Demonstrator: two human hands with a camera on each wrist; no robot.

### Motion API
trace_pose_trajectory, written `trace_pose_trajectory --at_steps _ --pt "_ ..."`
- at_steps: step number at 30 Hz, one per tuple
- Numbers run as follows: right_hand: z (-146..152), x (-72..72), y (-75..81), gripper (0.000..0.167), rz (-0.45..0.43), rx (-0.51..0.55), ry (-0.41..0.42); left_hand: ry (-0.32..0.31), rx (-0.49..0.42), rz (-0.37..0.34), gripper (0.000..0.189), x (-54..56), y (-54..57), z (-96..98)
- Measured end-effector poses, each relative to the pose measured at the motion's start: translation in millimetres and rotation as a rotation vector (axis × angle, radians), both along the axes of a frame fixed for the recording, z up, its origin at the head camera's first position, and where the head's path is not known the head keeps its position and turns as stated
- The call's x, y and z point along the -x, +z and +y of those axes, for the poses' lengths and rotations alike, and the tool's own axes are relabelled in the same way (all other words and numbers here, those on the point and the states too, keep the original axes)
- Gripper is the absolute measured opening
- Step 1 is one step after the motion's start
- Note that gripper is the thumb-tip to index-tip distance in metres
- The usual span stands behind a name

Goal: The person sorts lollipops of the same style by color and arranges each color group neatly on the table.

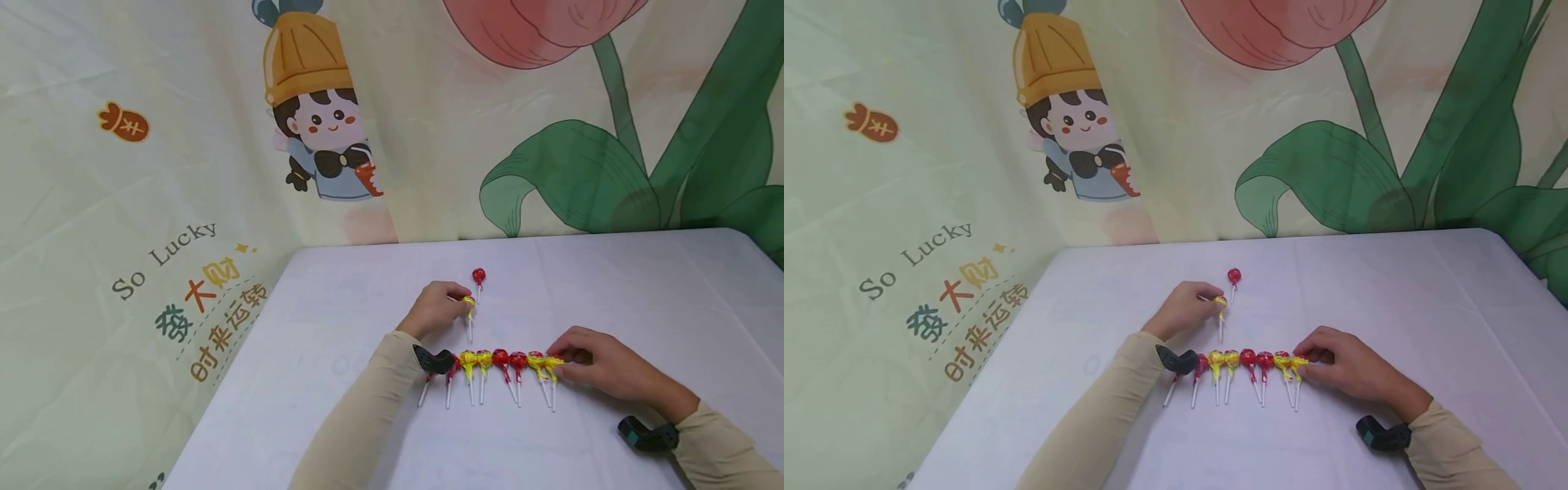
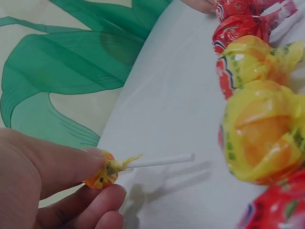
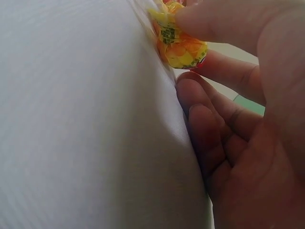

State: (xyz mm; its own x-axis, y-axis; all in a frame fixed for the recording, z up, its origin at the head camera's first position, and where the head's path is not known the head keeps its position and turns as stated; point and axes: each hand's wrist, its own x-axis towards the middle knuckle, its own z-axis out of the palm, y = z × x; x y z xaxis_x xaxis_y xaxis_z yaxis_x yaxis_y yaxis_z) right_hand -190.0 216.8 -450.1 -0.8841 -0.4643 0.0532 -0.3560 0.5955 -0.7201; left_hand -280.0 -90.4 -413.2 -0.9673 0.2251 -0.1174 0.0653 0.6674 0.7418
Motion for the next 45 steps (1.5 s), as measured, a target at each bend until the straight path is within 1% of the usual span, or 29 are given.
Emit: trace_pose_trajectory --at_steps 4,9,14,21,26,31,36,42,45 --pt "-0.1 -0.3 0.6 0.025 0.001 0.003 -0.004 -0.007 0.005 0.002 0.023 2.3 4.1 2.1" --pt "0.5 -0.4 0.6 0.025 -0.002 0.014 -0.005 -0.007 0.018 -0.017 0.021 3.4 8.6 6.6" --pt "0.5 -0.5 0.6 0.025 0.001 0.02 -0.006 -0.017 0.047 -0.016 0.021 3.8 10.2 11.3" --pt "-0.4 -0.5 -0.7 0.025 0.005 0.012 -0.009 0.006 0.096 -0.012 0.02 6.1 5.9 16.0" --pt "-0.7 -0.2 -1.1 0.023 0.011 0.006 -0.021 0.001 0.108 0.003 0.02 6.1 4.2 19.5" --pt "-0.6 -0.3 -0.8 0.023 0.017 -0.001 -0.029 0.0 0.103 0.008 0.021 6.3 2.9 21.8" --pt "-0.5 -0.4 -0.3 0.024 0.015 0.005 -0.027 -0.009 0.1 0.018 0.022 8.9 -0.9 20.0" --pt "-0.5 -0.8 -0.2 0.022 0.018 0.015 -0.031 -0.013 0.066 0.01 0.024 9.9 -3.8 17.1" --pt "-0.7 -0.6 -0.2 0.022 0.016 0.01 -0.036 -0.016 0.064 0.005 0.024 9.9 -4.6 16.6"
